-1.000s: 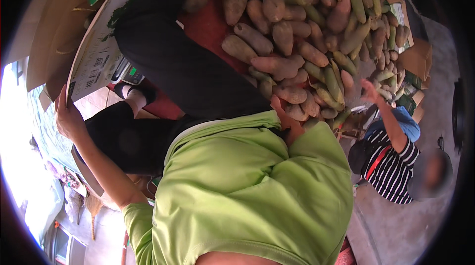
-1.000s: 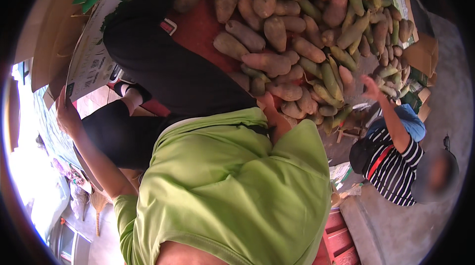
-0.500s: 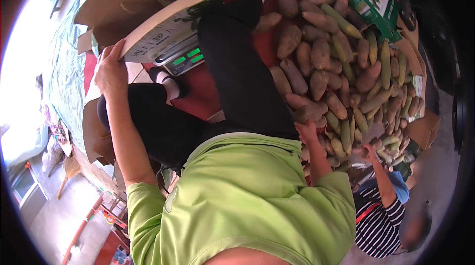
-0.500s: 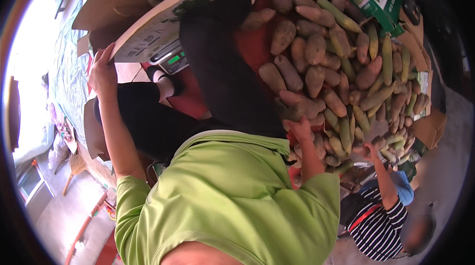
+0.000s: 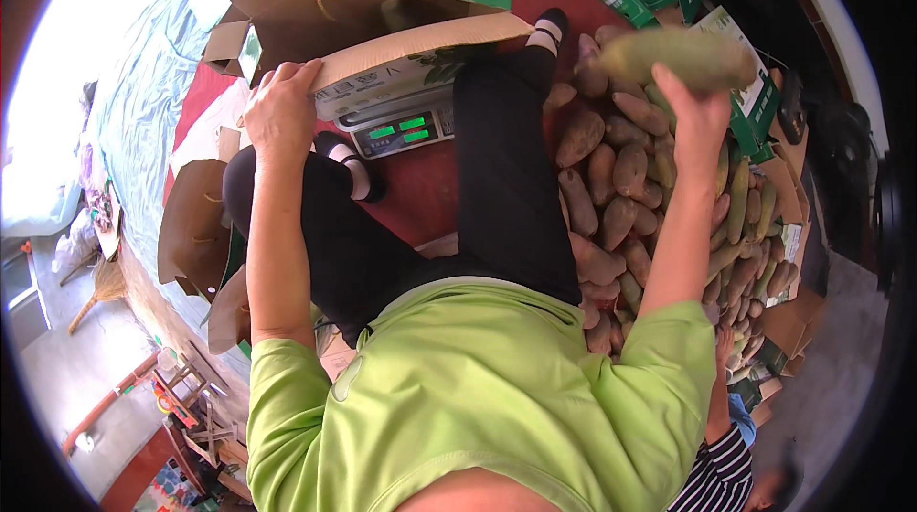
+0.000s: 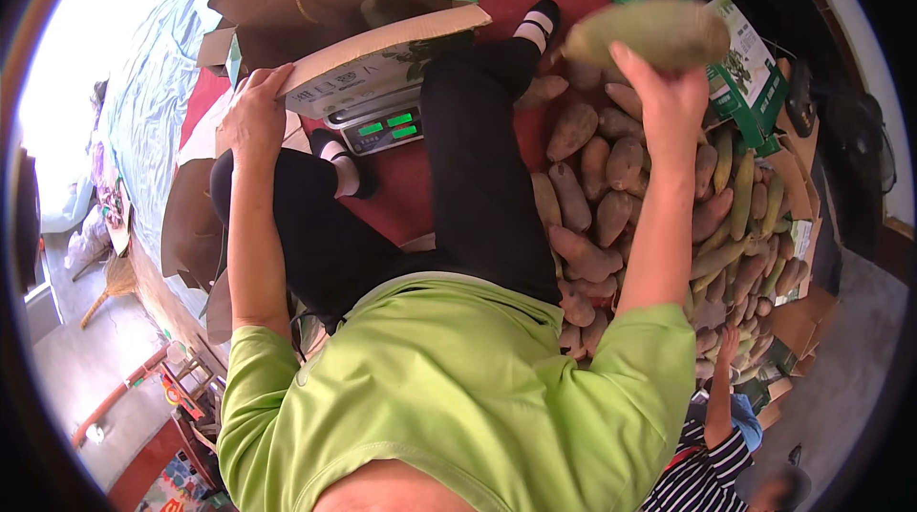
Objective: Sorting root vegetables from a pile and weighing them on a scale before placing them into boxes.
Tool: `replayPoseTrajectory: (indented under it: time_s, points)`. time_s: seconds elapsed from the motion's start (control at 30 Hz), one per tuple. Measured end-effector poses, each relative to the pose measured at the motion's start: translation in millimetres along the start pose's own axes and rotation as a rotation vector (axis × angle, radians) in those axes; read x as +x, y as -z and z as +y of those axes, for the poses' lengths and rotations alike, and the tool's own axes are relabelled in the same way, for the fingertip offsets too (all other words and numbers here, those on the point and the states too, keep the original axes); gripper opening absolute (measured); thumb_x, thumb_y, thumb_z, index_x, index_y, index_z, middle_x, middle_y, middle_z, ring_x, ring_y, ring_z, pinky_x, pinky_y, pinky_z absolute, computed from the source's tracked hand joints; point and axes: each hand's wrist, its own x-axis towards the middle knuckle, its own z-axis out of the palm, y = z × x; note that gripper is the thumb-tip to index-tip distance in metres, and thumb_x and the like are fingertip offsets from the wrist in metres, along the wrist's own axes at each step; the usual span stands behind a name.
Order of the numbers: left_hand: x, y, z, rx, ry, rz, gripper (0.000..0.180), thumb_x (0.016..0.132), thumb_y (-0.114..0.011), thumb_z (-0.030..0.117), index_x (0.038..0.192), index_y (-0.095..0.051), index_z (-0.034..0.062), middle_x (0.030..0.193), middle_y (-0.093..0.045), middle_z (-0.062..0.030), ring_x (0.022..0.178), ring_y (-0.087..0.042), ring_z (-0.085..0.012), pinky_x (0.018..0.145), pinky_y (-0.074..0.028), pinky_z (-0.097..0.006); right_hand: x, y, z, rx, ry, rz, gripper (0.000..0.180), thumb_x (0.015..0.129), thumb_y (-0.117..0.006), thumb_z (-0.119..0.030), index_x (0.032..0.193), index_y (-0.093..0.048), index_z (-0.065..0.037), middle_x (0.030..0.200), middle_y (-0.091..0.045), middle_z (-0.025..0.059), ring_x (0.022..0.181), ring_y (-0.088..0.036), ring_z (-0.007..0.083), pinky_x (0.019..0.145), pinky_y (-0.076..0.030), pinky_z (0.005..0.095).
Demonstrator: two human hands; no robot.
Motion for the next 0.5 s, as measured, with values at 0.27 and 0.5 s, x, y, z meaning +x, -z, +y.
replayPoseTrajectory:
  time_s: [0.27,0.5]
  points:
    - [-1,5,-1,0.003,0.014,0.004,0.029,0.076,-0.055,0.007,0.099,-0.066,0.0213,0.092,-0.063,0.0012,0.09,-0.06,-0.0197,0.077,-0.048,-0.034,65,-148,-62,0.296,0.167,-0.357,0.036,0.078,-0.066,-0.008,0.111,-0.054,0.0,0.098,-0.063,0.0108,0.089,-0.061,0.0153,0.078,-0.049,0.0298]
    - [1,1,2,-0.008,-0.009,-0.009,0.029,0.077,-0.053,0.008,0.099,-0.066,0.0215,0.092,-0.062,0.0008,0.091,-0.06,-0.0206,0.078,-0.047,-0.035,55,-218,1,-0.538,0.28,-0.441,0.044,0.069,-0.071,-0.035,0.104,-0.062,-0.009,0.098,-0.066,0.009,0.085,-0.063,0.0217,0.078,-0.049,0.0355]
